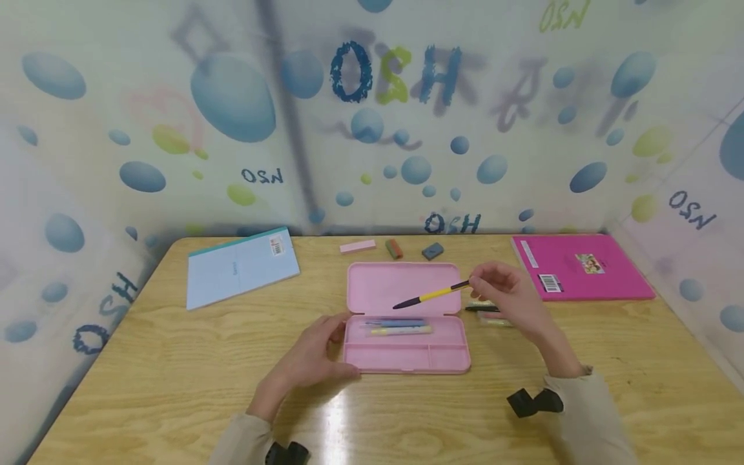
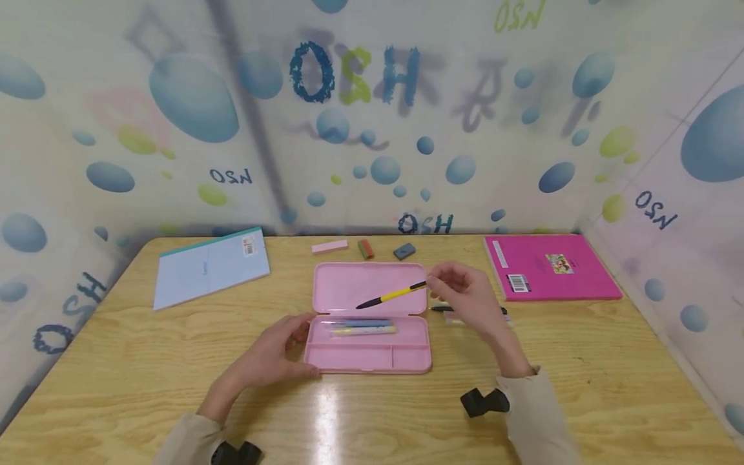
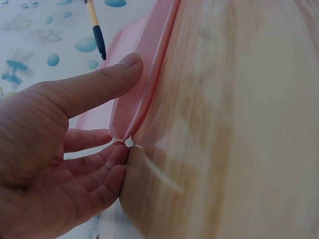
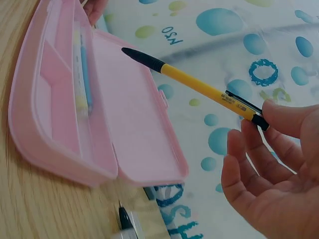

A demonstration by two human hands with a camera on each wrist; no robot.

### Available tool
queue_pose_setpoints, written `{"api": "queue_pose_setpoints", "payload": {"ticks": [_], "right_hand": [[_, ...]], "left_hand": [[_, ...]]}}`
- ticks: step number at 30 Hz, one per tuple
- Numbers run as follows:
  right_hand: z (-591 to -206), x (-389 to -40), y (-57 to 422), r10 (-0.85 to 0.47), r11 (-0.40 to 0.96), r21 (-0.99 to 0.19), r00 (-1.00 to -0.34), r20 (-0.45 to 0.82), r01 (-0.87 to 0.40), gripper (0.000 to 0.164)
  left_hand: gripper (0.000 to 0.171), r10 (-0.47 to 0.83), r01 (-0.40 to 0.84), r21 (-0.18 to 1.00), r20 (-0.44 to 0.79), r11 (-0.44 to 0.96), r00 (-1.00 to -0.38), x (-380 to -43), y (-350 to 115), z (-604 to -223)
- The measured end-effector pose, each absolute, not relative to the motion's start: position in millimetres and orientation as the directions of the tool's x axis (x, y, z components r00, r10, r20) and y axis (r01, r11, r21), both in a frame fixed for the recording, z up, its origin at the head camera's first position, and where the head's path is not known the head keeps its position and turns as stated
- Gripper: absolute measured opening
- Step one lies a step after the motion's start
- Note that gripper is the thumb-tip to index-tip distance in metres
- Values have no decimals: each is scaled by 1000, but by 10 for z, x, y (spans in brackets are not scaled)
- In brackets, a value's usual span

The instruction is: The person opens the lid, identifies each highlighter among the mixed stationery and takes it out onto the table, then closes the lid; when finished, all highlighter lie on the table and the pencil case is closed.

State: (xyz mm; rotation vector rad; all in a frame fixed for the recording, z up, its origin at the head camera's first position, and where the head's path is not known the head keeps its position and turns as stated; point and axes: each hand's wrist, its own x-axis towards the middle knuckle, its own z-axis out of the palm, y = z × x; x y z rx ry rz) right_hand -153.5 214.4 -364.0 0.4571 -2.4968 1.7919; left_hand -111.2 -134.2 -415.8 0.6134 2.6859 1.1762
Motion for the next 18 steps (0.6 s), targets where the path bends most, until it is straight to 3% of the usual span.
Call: {"api": "queue_pose_setpoints", "payload": {"ticks": [10,18], "right_hand": [[-3658,-1483,2596,-172,352,-883,-948,266,-311,13],[-3696,-1409,2898,-140,393,-879,-962,233,-270,9]], "left_hand": [[87,430,314,732,33,605,-902,-1111,-1343,-4152],[89,415,290,734,12,614,-910,-1110,-1353,-4145]]}}
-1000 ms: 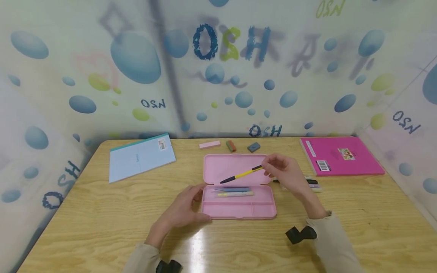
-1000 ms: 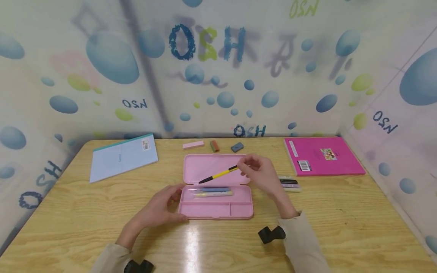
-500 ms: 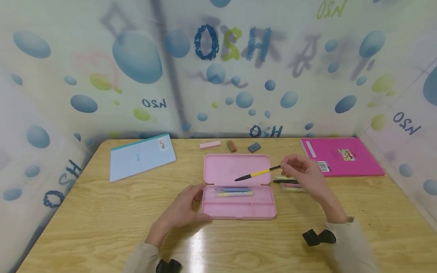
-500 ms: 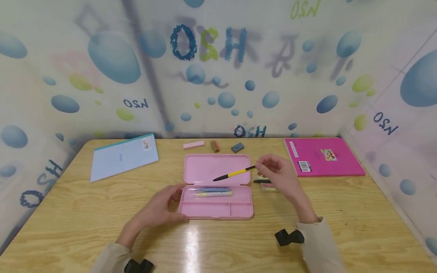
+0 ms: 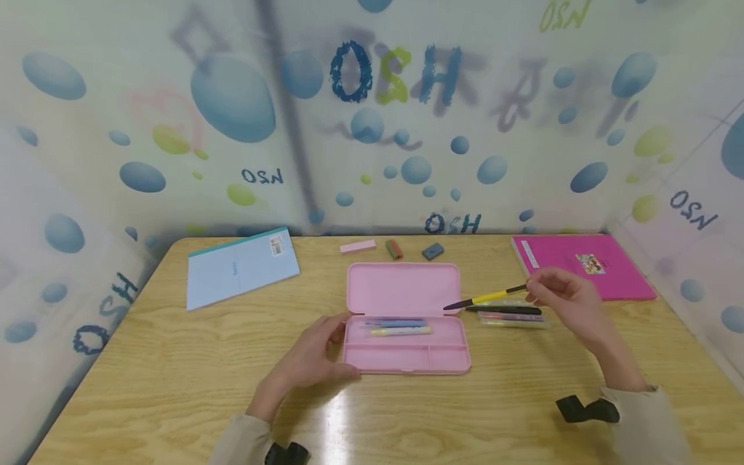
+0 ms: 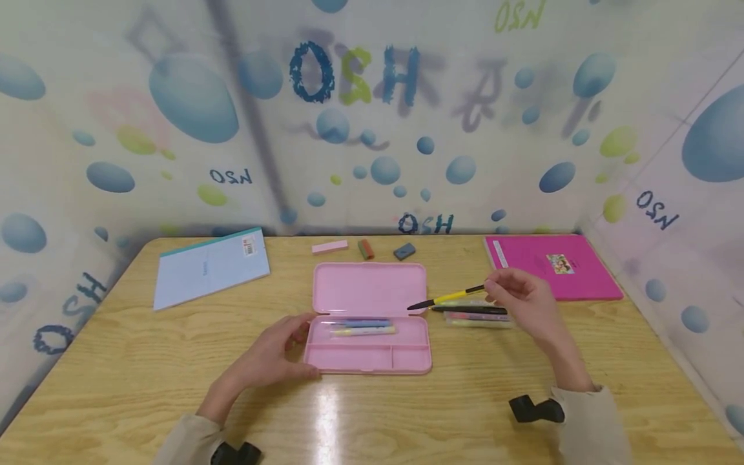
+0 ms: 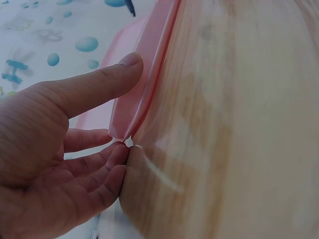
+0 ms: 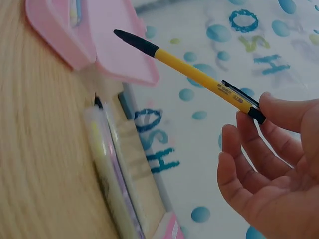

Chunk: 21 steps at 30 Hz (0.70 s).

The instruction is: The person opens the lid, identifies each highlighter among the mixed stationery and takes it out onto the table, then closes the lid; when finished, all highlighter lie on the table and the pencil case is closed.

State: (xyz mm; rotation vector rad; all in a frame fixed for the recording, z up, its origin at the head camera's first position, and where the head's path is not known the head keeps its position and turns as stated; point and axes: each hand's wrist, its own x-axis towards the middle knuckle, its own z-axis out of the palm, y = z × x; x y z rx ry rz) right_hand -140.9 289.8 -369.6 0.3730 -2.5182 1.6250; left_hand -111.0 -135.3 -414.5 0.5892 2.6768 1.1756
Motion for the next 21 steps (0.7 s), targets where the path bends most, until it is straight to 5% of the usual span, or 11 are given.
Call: {"api": "queue_pose_setpoints", "payload": {"ticks": [21], "right_hand": [[-3834,-1328,3406,-172,550,-805,-973,152,-223,11]], "left_hand": [[88,428,316,733,37,603,-903,-1113,-1355,-4165]]}}
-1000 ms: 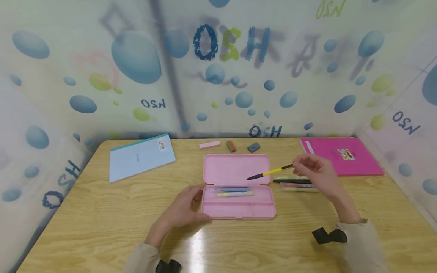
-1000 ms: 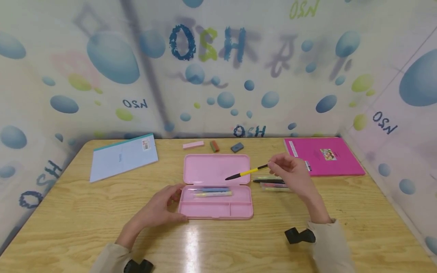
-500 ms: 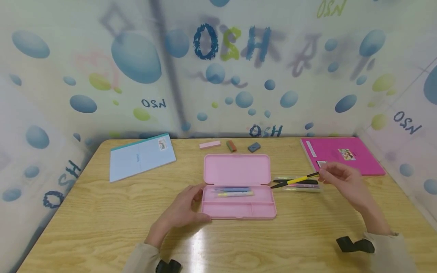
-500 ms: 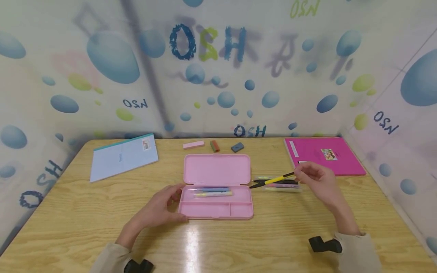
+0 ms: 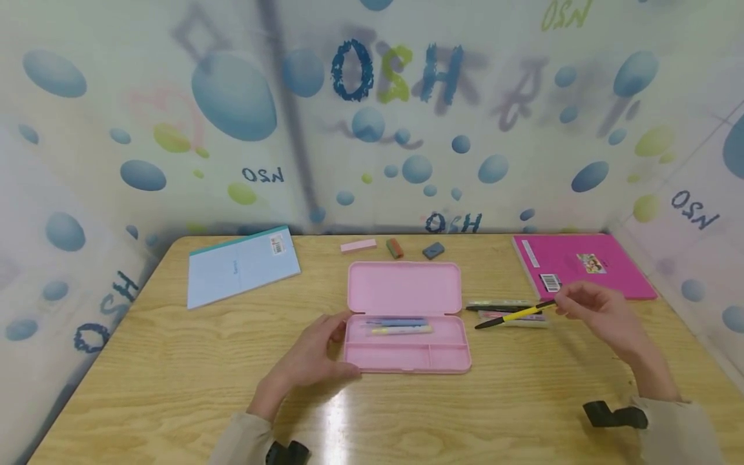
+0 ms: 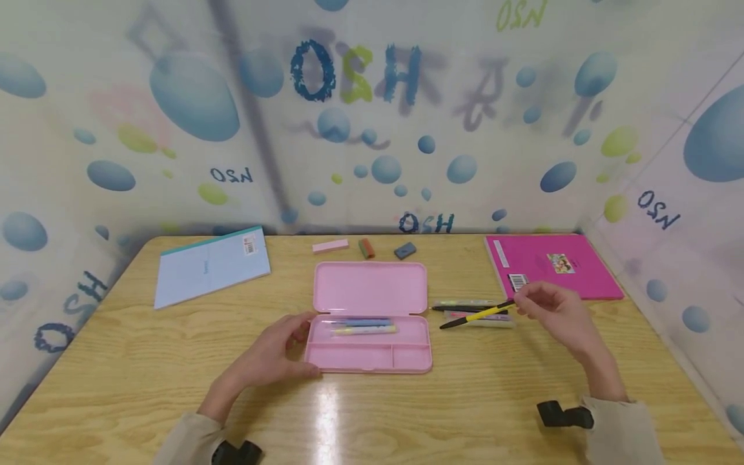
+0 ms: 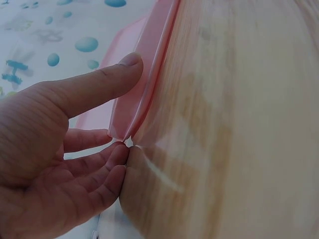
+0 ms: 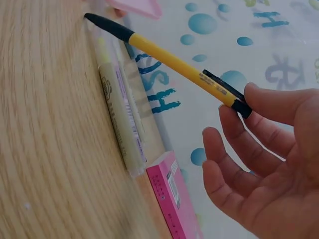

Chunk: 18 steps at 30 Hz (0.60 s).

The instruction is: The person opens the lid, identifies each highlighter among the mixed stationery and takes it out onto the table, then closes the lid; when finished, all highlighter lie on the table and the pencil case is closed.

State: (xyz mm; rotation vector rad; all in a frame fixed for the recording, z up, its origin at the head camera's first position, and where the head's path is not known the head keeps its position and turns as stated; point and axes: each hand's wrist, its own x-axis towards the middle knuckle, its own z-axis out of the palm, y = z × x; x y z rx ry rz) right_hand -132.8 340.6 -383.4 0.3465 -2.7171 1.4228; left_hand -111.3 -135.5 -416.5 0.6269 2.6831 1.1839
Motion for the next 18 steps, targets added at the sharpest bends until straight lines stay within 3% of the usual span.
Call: {"api": "queue_pose_setpoints", "payload": {"ticks": [18], "right_hand": [[-3956,-1367,3568,-132,826,-558,-990,-53,-80,27]], "left_hand": [[87,440,341,723,58,600,-896,-1124,-1357,-4168]]}}
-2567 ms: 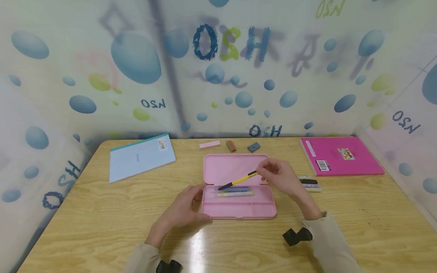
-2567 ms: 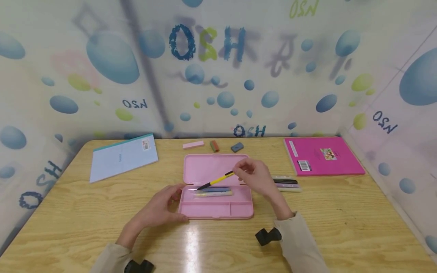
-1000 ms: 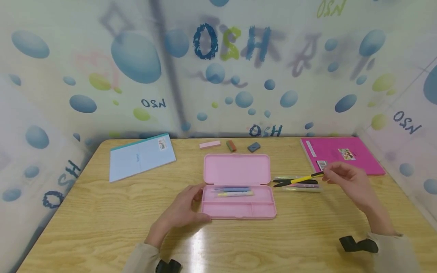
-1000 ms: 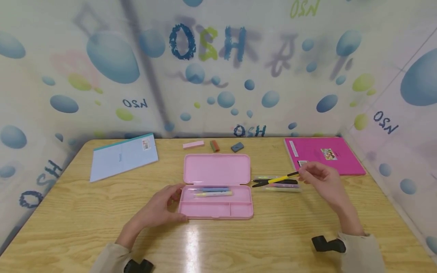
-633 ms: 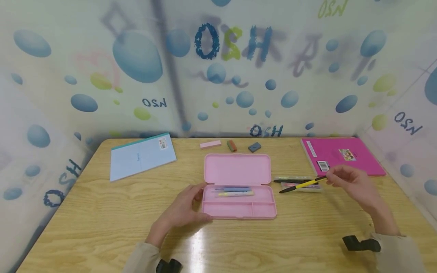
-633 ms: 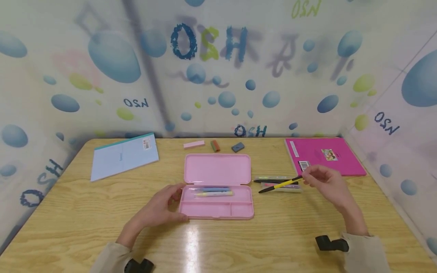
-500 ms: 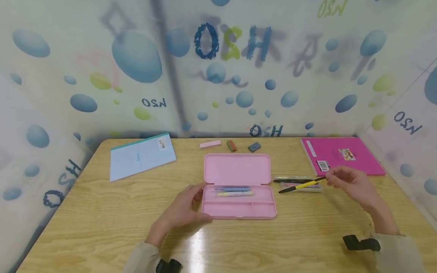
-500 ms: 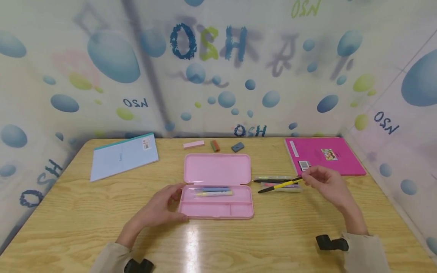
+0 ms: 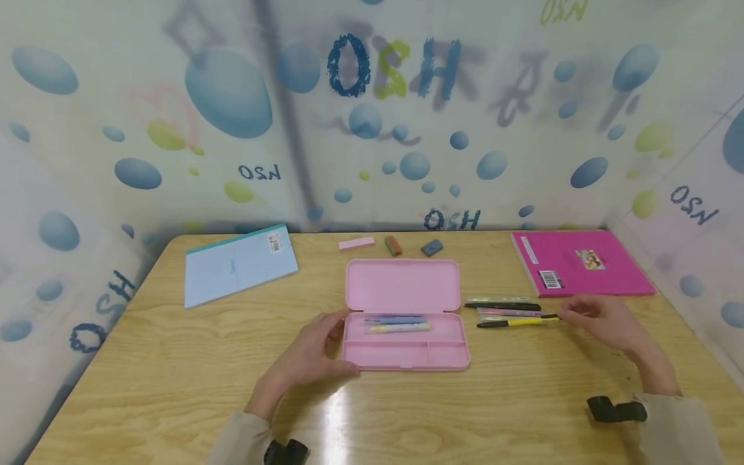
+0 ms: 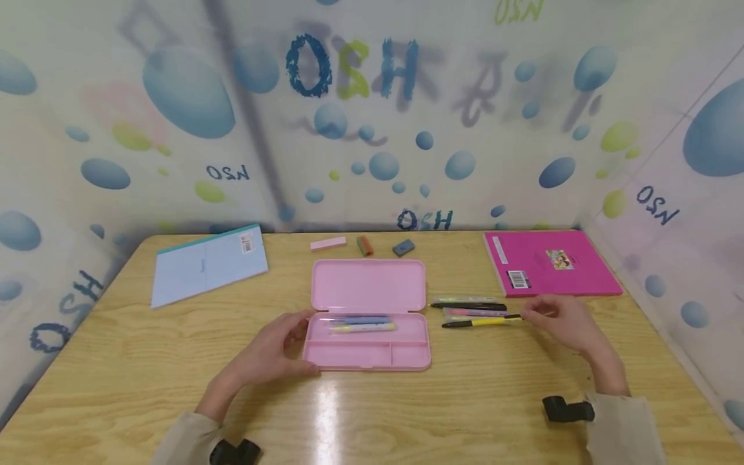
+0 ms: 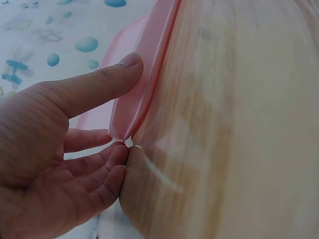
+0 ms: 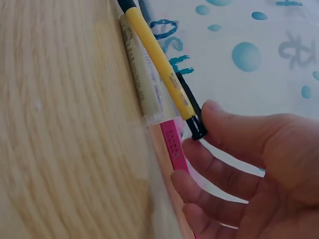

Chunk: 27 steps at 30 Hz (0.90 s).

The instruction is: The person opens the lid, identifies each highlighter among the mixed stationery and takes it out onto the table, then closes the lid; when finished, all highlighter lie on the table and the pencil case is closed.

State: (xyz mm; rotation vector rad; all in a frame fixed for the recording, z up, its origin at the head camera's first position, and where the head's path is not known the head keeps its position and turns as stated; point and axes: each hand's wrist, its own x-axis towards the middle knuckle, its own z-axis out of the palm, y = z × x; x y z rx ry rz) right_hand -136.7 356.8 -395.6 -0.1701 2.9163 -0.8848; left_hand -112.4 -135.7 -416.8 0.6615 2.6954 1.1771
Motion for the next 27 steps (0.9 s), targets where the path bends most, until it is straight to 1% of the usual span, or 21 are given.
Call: {"api": "queue_pose_setpoints", "payload": {"ticks": [5,8,16,27], "right_hand": [[-4034,-1390,3585,-164,855,-504,-985,-48,-118,17],[-4068,-1403,3582,-179,858,-496,-983,-45,-134,16],[-4088,-1414,3574,-134,875,-478,-986,-95,-73,25],[-4114,-1419,3597,-117,873,-486,-986,-121,-44,27]], "left_hand": [[87,439,334,728,51,598,-897,-1123,-1354,-4161],[87,434,332,726,51,602,-899,-1123,-1358,-4161],[87,441,336,732,55,593,-896,-1128,-1360,-4163],[87,433,318,732,36,602,-901,-1122,-1355,-4155]]}}
